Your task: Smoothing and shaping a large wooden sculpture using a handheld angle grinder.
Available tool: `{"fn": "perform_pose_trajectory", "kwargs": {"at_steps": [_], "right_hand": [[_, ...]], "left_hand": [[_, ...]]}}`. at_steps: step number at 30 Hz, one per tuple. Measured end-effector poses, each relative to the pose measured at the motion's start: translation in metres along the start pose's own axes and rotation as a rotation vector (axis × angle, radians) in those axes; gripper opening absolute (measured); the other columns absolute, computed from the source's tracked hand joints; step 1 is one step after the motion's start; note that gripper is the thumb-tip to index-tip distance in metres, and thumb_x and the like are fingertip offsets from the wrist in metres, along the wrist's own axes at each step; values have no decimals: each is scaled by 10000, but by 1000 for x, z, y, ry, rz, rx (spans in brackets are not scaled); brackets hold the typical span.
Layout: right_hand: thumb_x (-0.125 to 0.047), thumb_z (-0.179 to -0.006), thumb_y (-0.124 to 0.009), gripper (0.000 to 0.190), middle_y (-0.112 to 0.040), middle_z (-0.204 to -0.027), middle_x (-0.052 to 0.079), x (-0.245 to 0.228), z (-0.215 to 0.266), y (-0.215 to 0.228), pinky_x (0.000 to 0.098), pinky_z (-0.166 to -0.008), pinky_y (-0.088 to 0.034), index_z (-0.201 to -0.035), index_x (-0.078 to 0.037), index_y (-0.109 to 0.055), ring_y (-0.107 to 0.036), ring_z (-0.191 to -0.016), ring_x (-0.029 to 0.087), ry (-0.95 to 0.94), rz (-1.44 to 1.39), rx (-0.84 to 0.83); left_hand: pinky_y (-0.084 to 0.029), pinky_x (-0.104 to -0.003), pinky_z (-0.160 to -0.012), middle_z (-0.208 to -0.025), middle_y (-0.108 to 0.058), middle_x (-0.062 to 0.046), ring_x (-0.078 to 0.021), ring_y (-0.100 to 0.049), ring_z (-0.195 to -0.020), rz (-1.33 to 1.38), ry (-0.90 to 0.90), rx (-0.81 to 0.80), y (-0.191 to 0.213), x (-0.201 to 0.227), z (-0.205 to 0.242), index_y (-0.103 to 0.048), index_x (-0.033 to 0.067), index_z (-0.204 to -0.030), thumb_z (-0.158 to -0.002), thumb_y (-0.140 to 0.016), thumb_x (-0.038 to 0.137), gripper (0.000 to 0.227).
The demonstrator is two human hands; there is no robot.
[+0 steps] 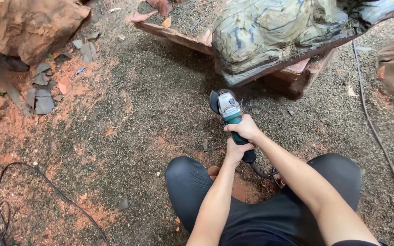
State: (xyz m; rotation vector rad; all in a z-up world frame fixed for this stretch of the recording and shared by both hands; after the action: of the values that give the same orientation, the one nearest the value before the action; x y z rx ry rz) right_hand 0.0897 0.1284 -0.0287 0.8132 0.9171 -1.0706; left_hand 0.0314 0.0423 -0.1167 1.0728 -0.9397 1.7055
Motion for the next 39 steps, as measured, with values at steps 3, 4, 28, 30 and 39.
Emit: {"fn": "perform_pose_trajectory", "kwargs": {"at_steps": [3,4,28,30,39], "right_hand": [[-199,-546,-931,347,-597,-623,61,-4,3,0,277,-547,-438,-744,-32,-701,-594,-589,167,1,-23,7],[-191,-546,-936,348,-602,-619,62,-9,6,1,273,-541,-434,-745,-30,-701,-591,-587,165,11,-28,6],[-34,-548,-937,398,-647,-732,83,-6,1,63,291,-632,-510,-860,-4,-691,-627,-712,155,197,-354,49],[-27,-556,-933,399,-653,-743,80,-2,0,70,288,-646,-515,-872,-1,-692,-632,-727,150,214,-376,52],[94,-635,-829,633,-727,-1023,189,-4,36,176,484,-822,-595,-1229,25,-621,-707,-947,254,488,-795,161]], "left_hand": [[-512,-327,-761,-828,-682,-76,-190,-650,-852,-14,0,-3,0,4,1,-696,82,-963,-483,-866,20,513],[-511,-332,-756,-823,-680,-79,-193,-651,-849,-29,0,-5,-1,8,3,-697,77,-959,-490,-865,25,501],[-537,-372,-763,-893,-706,-151,-241,-680,-914,-184,-37,-96,-49,11,-19,-621,19,-1048,-531,-871,69,577],[-539,-380,-774,-912,-709,-163,-246,-678,-930,-192,-36,-104,-53,10,-20,-621,13,-1060,-534,-874,71,587],[-463,-580,-1080,-1280,-644,-283,-467,-559,-1284,-569,-57,-525,-132,127,16,-557,-1,-1362,-574,-900,441,966]]}}
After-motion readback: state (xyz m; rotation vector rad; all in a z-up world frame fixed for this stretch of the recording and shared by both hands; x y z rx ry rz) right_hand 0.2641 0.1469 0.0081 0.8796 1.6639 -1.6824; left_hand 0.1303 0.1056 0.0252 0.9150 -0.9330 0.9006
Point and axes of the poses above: each hand's wrist, its own z-axis away from the middle knuckle, its own y-axis out of the back of the hand, x = y × z, the point moved 8 cm from there along -z, towards the middle knuckle
